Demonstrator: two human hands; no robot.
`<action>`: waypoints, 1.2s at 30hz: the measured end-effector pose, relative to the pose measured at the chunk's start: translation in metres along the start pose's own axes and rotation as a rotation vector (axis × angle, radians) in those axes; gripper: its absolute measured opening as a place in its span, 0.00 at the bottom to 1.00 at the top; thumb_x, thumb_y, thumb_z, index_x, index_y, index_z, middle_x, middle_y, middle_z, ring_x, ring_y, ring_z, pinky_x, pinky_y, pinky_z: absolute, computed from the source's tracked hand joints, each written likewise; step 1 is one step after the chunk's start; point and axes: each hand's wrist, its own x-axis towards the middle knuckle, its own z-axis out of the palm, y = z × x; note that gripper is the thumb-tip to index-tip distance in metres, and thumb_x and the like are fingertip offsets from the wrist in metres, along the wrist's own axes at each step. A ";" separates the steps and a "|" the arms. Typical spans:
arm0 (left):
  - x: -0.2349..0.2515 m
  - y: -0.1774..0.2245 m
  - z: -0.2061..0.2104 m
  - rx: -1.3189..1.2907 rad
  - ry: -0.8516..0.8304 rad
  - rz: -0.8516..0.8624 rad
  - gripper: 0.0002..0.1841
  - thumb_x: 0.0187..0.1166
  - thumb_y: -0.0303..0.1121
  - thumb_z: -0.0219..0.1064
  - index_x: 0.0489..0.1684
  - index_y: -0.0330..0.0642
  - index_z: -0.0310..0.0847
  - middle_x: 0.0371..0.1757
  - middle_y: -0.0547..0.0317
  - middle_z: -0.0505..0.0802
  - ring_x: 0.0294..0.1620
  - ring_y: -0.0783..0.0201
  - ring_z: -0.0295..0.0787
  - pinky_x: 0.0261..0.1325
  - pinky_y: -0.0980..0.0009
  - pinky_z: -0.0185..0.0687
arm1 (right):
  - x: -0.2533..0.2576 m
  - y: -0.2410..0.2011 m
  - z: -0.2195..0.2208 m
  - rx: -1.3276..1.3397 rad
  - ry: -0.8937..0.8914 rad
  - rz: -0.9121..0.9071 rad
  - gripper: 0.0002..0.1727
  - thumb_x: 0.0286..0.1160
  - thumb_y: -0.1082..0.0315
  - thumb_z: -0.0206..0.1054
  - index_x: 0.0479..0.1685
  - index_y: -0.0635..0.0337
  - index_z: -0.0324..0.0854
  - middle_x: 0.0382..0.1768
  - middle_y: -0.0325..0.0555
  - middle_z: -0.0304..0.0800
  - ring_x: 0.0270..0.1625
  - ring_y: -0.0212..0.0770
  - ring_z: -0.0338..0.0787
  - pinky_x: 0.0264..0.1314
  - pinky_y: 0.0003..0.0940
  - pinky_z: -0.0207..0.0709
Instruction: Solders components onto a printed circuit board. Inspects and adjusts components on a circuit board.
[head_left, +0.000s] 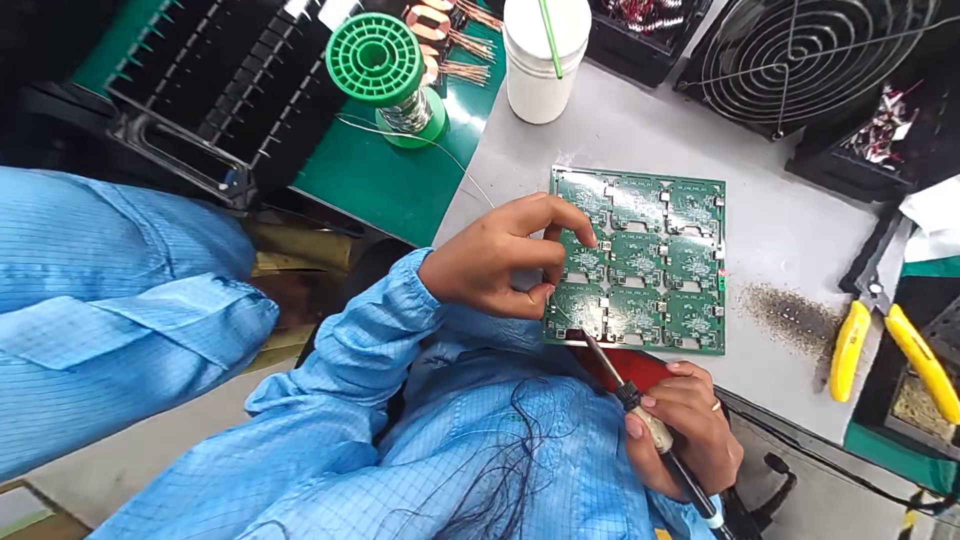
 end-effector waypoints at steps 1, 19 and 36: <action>0.000 0.000 0.000 -0.003 0.000 0.000 0.09 0.65 0.28 0.67 0.15 0.37 0.82 0.52 0.41 0.90 0.51 0.66 0.81 0.52 0.77 0.76 | 0.000 0.000 0.000 0.001 0.001 0.000 0.10 0.80 0.54 0.64 0.44 0.49 0.78 0.35 0.32 0.82 0.43 0.27 0.83 0.71 0.31 0.72; 0.026 0.022 0.051 0.051 0.124 -0.144 0.09 0.66 0.30 0.67 0.17 0.40 0.83 0.53 0.45 0.93 0.49 0.64 0.83 0.50 0.74 0.75 | -0.016 0.012 -0.030 0.141 0.253 0.074 0.09 0.83 0.52 0.64 0.53 0.41 0.82 0.41 0.21 0.84 0.49 0.23 0.85 0.63 0.25 0.78; 0.025 0.021 0.051 0.100 0.124 -0.139 0.09 0.65 0.29 0.66 0.16 0.40 0.81 0.50 0.44 0.92 0.48 0.63 0.82 0.49 0.74 0.74 | -0.014 0.014 -0.025 -0.049 0.178 0.032 0.09 0.82 0.55 0.63 0.43 0.49 0.78 0.36 0.31 0.82 0.45 0.25 0.86 0.59 0.23 0.79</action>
